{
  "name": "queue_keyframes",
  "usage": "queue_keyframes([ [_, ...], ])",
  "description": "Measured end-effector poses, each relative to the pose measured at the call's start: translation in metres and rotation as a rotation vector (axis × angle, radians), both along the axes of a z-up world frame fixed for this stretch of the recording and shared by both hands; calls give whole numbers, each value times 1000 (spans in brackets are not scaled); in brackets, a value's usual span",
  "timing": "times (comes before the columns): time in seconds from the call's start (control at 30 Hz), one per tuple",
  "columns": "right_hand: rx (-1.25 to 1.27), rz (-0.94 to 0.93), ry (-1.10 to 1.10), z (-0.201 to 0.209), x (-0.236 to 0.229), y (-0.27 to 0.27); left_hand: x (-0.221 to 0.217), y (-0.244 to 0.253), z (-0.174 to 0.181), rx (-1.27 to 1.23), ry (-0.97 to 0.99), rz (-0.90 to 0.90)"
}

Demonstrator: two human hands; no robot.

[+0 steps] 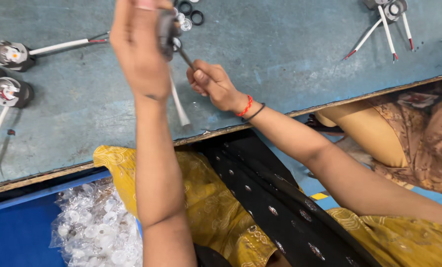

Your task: The person assembles small light fixtures by hand, inserting a clear plastic lens into a grey housing and securing it with a black ring. They use a screwdriver to tighten the components and repeat the process for several units on a blue workbench.

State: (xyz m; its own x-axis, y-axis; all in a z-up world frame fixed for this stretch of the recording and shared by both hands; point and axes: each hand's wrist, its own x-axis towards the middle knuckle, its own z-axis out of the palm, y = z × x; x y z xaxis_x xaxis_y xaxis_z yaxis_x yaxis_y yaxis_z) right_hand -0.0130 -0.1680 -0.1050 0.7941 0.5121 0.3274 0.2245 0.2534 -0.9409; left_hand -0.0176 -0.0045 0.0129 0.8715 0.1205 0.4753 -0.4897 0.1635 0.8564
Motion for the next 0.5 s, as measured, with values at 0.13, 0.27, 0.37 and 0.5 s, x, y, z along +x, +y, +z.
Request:
queue_keyframes([
  [0.13, -101, 22, 2, 5, 2, 3, 10, 17, -15, -193, 33, -83],
  [0.27, -133, -22, 69, 15, -10, -28, 11, 36, -27, -693, 185, -320],
  [0.37, -45, -72, 169, 19, -15, -51, 10, 43, -30, -814, 290, -467],
  [0.5, -22, -131, 224, 16, -20, -59, 10, 36, -34, -736, 290, -483],
])
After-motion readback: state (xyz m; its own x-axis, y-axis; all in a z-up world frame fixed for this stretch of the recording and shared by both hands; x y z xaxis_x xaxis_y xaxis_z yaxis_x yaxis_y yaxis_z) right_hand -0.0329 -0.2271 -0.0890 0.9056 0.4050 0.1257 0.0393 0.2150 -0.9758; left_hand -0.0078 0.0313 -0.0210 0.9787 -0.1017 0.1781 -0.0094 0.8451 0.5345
